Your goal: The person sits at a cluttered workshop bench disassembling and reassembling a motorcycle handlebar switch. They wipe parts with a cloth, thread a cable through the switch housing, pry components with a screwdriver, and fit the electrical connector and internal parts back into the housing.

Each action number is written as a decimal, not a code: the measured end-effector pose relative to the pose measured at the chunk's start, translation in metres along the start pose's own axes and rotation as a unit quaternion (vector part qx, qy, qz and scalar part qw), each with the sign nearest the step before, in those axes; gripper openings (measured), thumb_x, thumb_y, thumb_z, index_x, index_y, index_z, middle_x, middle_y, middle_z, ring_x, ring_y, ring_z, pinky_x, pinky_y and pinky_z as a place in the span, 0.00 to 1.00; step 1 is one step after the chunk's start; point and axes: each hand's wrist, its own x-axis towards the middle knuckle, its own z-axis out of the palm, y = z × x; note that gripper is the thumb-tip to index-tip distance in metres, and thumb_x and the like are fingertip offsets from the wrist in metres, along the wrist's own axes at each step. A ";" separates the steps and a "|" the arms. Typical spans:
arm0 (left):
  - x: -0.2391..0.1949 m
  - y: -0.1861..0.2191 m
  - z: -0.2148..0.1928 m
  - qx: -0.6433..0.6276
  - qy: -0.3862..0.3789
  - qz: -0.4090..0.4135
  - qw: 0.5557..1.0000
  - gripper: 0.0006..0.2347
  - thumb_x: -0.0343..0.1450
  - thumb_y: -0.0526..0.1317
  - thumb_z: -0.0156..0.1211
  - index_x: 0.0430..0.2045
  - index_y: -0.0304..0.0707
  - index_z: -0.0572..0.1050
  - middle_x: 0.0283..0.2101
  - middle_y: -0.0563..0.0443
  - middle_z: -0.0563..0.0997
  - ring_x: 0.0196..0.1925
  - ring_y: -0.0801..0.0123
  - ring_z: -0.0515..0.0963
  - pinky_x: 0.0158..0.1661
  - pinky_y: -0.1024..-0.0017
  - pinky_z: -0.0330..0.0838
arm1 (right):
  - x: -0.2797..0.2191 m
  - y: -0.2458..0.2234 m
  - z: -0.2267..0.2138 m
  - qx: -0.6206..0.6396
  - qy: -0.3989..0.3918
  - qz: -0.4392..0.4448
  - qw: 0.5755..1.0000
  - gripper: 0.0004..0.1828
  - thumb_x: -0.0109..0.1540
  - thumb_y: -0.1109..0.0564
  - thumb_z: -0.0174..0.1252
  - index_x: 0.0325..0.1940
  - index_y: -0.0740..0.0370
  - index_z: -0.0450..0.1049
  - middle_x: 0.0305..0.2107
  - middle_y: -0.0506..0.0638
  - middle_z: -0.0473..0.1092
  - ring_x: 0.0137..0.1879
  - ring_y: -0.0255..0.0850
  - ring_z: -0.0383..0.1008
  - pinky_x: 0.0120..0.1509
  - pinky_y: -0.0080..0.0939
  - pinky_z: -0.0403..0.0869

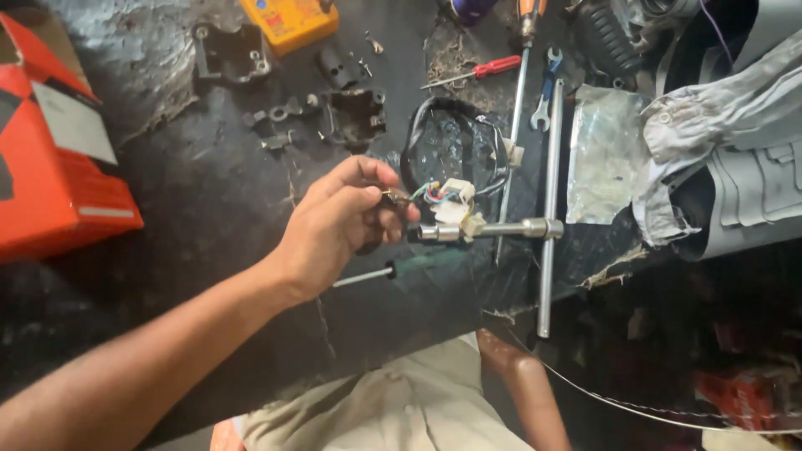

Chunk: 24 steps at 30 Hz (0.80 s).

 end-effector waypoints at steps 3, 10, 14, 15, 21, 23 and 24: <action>-0.003 0.002 0.004 0.020 -0.010 0.004 1.000 0.10 0.74 0.35 0.46 0.49 0.32 0.66 0.43 0.36 0.81 0.38 0.65 0.77 0.45 0.66 0.74 | -0.041 -0.003 0.076 0.146 0.047 0.153 0.976 0.24 0.69 0.54 0.46 0.68 0.65 0.58 0.64 0.52 0.58 0.68 0.40 0.58 0.68 0.36 0.57; -0.011 0.003 0.014 0.066 0.027 0.024 0.997 0.11 0.76 0.37 0.44 0.51 0.34 0.66 0.42 0.36 0.83 0.35 0.65 0.78 0.42 0.67 0.76 | -0.235 0.239 0.120 0.429 0.179 0.453 0.761 0.10 0.71 0.59 0.62 0.56 0.65 0.74 0.51 0.55 0.73 0.55 0.42 0.74 0.58 0.35 0.71; -0.013 0.003 0.015 0.111 0.028 0.036 0.993 0.11 0.78 0.39 0.43 0.51 0.36 0.66 0.42 0.38 0.83 0.33 0.66 0.80 0.40 0.68 0.77 | -0.147 0.406 -0.044 0.530 0.219 0.554 0.603 0.05 0.72 0.62 0.69 0.51 0.65 0.80 0.45 0.56 0.79 0.49 0.42 0.82 0.54 0.35 0.78; -0.013 0.003 0.015 0.127 0.028 0.054 0.990 0.11 0.78 0.40 0.43 0.51 0.35 0.66 0.42 0.38 0.83 0.33 0.67 0.80 0.39 0.69 0.77 | -0.122 0.433 -0.070 0.572 0.308 0.496 0.576 0.07 0.70 0.61 0.69 0.50 0.65 0.80 0.43 0.56 0.79 0.47 0.43 0.82 0.52 0.35 0.79; -0.027 0.003 0.024 0.174 0.021 0.136 0.975 0.09 0.80 0.39 0.45 0.49 0.31 0.66 0.44 0.38 0.84 0.36 0.70 0.81 0.39 0.71 0.77 | -0.001 0.545 -0.181 0.588 0.533 0.299 0.530 0.31 0.56 0.48 0.71 0.55 0.69 0.72 0.47 0.61 0.75 0.51 0.57 0.78 0.57 0.50 0.78; -0.032 0.005 0.023 0.183 0.018 0.155 0.971 0.09 0.80 0.38 0.46 0.48 0.30 0.67 0.45 0.38 0.84 0.37 0.71 0.81 0.41 0.72 0.77 | 0.025 0.560 -0.189 0.601 0.543 0.272 0.520 0.34 0.53 0.48 0.71 0.54 0.71 0.69 0.48 0.63 0.73 0.52 0.61 0.77 0.56 0.53 0.76; -0.033 0.007 0.021 0.199 0.019 0.166 0.966 0.08 0.81 0.37 0.47 0.48 0.30 0.67 0.44 0.39 0.83 0.39 0.72 0.81 0.42 0.72 0.77 | 0.037 0.560 -0.184 0.635 0.532 0.221 0.514 0.30 0.55 0.51 0.72 0.55 0.68 0.72 0.48 0.60 0.73 0.53 0.59 0.78 0.57 0.50 0.77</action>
